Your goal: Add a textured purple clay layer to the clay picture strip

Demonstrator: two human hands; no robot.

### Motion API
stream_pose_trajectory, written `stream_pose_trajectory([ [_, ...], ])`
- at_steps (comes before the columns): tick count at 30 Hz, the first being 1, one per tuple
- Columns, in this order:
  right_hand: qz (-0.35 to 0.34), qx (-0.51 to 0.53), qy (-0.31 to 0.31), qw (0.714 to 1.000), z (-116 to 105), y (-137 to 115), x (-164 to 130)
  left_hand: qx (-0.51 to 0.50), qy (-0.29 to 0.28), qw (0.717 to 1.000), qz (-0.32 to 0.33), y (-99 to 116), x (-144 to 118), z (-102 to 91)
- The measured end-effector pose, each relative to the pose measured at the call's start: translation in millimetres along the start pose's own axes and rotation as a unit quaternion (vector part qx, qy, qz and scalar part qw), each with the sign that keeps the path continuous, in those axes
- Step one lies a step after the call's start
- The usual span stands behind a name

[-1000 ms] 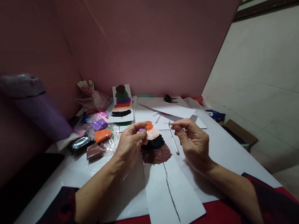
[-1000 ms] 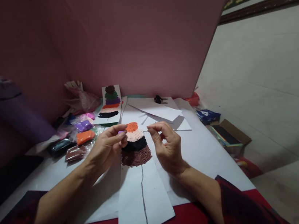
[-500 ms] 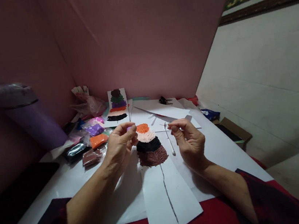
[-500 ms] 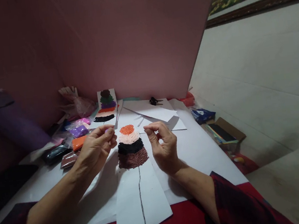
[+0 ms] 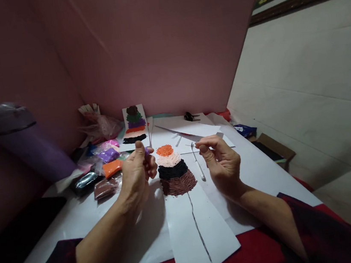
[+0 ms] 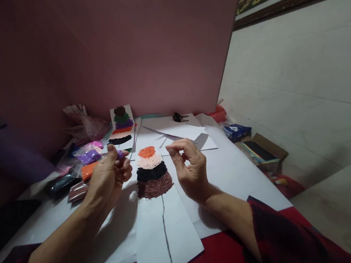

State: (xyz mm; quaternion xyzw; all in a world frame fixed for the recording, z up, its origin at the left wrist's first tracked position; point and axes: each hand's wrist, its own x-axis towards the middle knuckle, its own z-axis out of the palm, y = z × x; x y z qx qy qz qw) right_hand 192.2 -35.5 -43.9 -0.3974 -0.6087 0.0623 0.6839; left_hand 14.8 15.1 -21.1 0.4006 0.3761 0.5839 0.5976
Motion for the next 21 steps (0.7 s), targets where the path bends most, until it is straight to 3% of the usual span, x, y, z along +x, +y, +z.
stream_pose_trajectory([
  [2, -0.002, 0.001, 0.000, 1.000, -0.1, -0.5, -0.1, 0.020, 0.006, 1.000, 0.018, -1.7, 2.0, -1.3],
  [7, -0.022, -0.002, -0.001, 1.000, -0.1, -3.5, -0.7, 0.026, 0.036, 0.990, 0.135, -3.1, 7.6, -4.1],
  [14, -0.036, -0.023, 0.005, 0.999, -0.9, -4.6, 1.2, 0.034, 0.005, 0.995, 0.090, -1.4, -2.0, 0.5],
  [21, -0.039, -0.032, -0.003, 0.999, -0.8, -5.7, 2.0, 0.086, 0.016, 0.981, 0.171, -7.5, -2.5, -1.6],
])
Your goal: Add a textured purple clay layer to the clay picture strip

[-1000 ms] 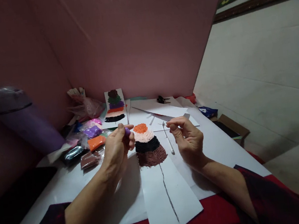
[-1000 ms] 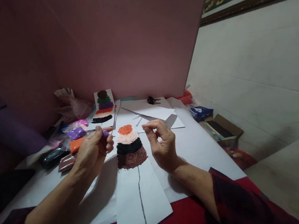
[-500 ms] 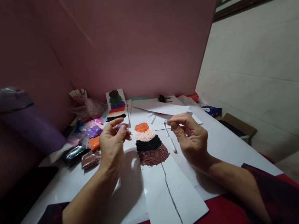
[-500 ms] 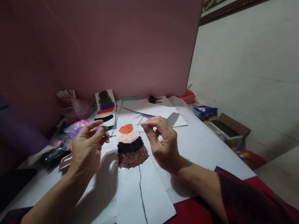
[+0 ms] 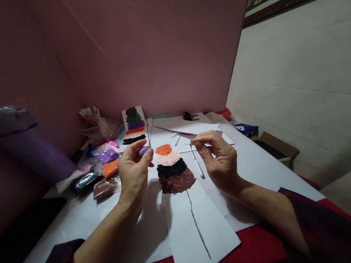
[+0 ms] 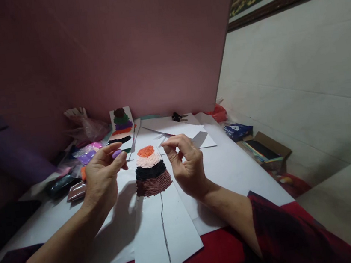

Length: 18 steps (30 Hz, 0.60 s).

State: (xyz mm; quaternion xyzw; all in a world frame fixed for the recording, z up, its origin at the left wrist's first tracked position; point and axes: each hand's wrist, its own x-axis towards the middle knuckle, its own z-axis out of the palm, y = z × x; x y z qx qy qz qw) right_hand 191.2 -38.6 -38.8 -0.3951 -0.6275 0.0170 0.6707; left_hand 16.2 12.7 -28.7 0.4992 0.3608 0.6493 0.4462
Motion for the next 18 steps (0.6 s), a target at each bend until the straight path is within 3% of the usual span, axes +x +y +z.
stream_pose_trajectory([
  [14, -0.003, -0.004, -0.006, 1.000, 0.4, 1.8, -1.0, -0.001, -0.002, 1.000, -0.008, 2.4, 0.0, -0.1],
  [18, 0.000, -0.002, -0.010, 1.000, 0.4, 2.0, -1.3, -0.016, -0.035, 0.997, -0.070, 5.2, -1.7, 0.3],
])
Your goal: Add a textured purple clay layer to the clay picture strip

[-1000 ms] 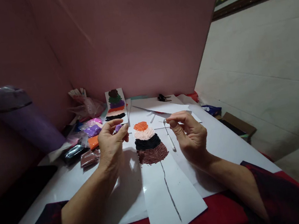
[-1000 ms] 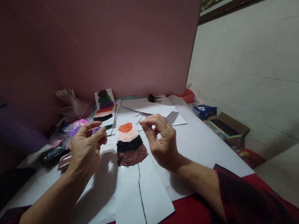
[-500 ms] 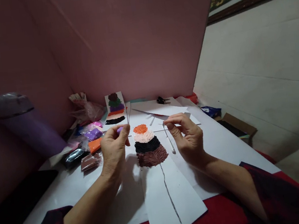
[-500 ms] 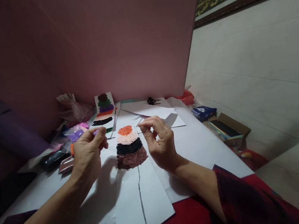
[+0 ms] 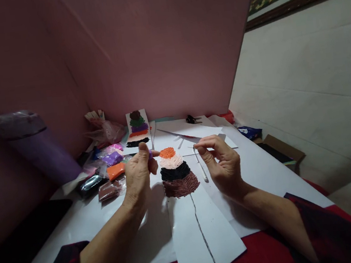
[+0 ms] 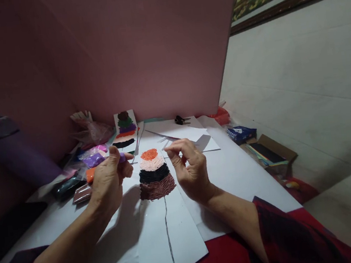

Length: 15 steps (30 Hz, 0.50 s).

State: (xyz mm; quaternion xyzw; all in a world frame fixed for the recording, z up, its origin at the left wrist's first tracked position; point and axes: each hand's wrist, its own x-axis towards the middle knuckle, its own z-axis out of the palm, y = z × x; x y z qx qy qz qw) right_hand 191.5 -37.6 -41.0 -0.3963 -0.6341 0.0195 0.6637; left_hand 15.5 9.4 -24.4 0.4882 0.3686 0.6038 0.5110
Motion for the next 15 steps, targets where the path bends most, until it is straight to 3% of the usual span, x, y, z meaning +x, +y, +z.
stream_pose_trajectory([
  [7, -0.006, -0.009, -0.010, 1.000, 0.2, -2.7, 0.9, -0.053, -0.094, 0.992, -0.068, 6.2, -8.8, 5.7],
  [15, -0.015, -0.014, -0.015, 1.000, 0.6, -5.2, 1.0, -0.048, -0.133, 0.986, -0.085, 8.3, -11.3, 8.5],
])
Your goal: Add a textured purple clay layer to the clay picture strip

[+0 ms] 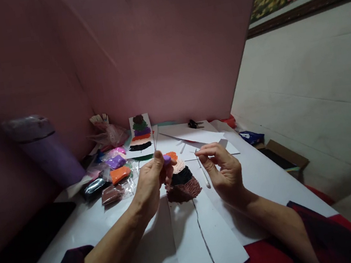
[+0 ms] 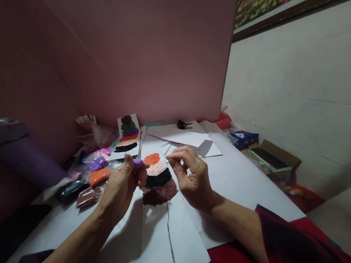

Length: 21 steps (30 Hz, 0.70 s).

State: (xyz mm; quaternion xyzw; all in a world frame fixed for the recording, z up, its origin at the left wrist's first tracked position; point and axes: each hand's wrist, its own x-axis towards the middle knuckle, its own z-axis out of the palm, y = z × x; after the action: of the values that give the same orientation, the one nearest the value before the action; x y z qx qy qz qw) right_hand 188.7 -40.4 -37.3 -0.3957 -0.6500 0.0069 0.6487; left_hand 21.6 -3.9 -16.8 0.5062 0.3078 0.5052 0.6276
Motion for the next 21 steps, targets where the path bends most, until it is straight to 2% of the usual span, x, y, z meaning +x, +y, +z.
stream_pose_trajectory([
  [4, -0.004, -0.001, -0.008, 1.000, -0.4, -1.0, -0.2, -0.048, -0.025, 0.998, -0.031, 0.7, -1.3, 0.9],
  [7, -0.009, -0.003, -0.009, 1.000, -0.7, -0.9, -0.3, -0.074, -0.029, 0.997, -0.021, 0.8, -0.3, 0.4],
  [13, -0.010, 0.003, -0.010, 1.000, -0.1, -0.8, -0.6, -0.046, -0.012, 0.999, -0.009, 0.6, 0.8, -0.6],
  [21, -0.010, -0.001, -0.010, 1.000, -0.7, -1.5, -1.8, -0.060, -0.057, 0.996, -0.029, -8.8, 0.3, 0.2],
])
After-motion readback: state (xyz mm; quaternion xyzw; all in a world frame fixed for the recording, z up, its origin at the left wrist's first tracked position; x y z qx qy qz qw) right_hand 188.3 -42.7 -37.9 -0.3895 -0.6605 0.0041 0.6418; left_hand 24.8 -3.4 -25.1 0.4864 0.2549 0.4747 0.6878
